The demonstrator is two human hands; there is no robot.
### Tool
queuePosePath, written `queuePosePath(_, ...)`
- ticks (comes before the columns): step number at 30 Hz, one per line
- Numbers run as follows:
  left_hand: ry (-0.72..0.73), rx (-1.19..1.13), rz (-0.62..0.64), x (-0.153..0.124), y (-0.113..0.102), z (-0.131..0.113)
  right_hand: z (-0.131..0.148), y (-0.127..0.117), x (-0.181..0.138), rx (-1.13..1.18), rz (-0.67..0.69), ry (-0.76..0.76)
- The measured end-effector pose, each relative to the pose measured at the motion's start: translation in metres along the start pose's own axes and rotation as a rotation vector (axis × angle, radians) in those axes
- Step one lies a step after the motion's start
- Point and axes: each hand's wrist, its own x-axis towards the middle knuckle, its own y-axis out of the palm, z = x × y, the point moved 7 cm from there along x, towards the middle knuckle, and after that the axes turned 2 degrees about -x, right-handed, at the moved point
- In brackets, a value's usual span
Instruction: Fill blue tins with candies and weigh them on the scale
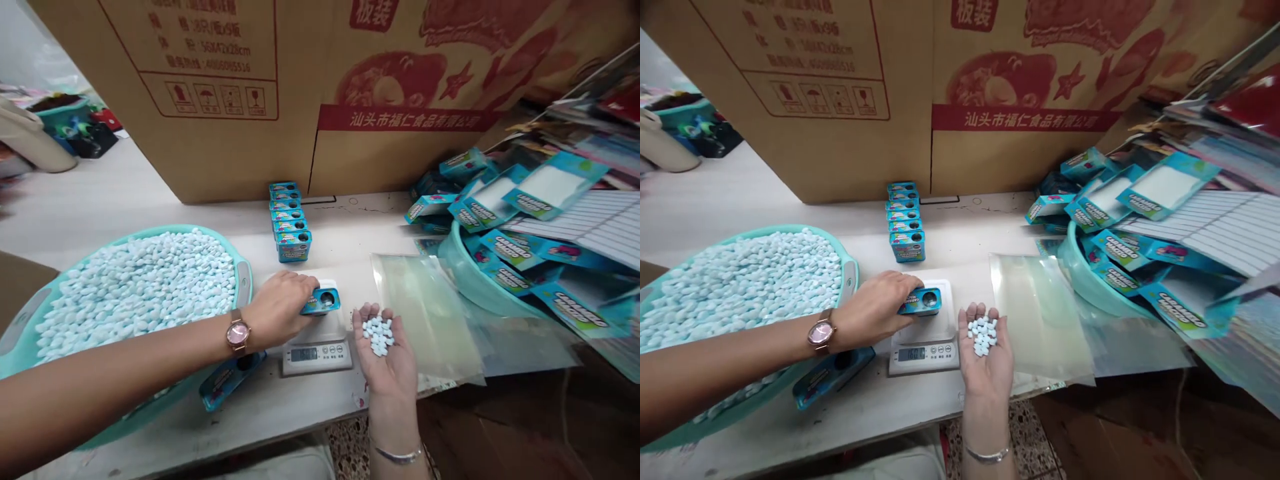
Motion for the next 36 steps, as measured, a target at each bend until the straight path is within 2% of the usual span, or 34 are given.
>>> queuePosePath(3, 0.024, -0.037, -0.071, 0.001, -0.003, -0.005, -0.005, 0.008, 0.002, -0.001, 0.043, -0.004)
queuePosePath(6, 0.053, -0.021, -0.116, 0.003, -0.022, -0.02, -0.008, 0.018, -0.001, -0.022, 0.092, -0.013)
queuePosePath(10, 0.152, 0.103, -0.124, 0.014, -0.054, -0.058, -0.009, 0.033, -0.007, -0.075, 0.145, -0.025)
queuePosePath(12, 0.228, 0.204, -0.117, 0.023, -0.06, -0.077, -0.009, 0.042, -0.009, -0.079, 0.198, -0.037)
queuePosePath(15, 0.284, 0.283, -0.025, 0.035, -0.049, -0.089, -0.014, 0.049, -0.008, -0.044, 0.236, -0.026)
queuePosePath(18, 0.262, 0.284, 0.059, 0.041, -0.04, -0.089, -0.023, 0.048, -0.004, -0.047, 0.251, 0.004)
queuePosePath(23, 0.296, 0.358, 0.039, 0.037, -0.054, -0.104, -0.031, 0.047, -0.003, -0.109, 0.3, 0.039)
queuePosePath(26, 0.281, 0.398, 0.117, 0.039, -0.044, -0.098, -0.033, 0.047, -0.003, -0.074, 0.287, 0.047)
queuePosePath(29, 0.276, 0.377, 0.122, 0.039, -0.041, -0.093, -0.035, 0.045, -0.002, -0.063, 0.275, 0.059)
queuePosePath(33, 0.288, 0.369, 0.109, 0.034, -0.052, -0.105, -0.034, 0.048, -0.002, -0.1, 0.358, 0.02)
queuePosePath(36, 0.287, 0.398, 0.193, 0.035, -0.044, -0.106, -0.036, 0.049, -0.003, -0.103, 0.374, 0.026)
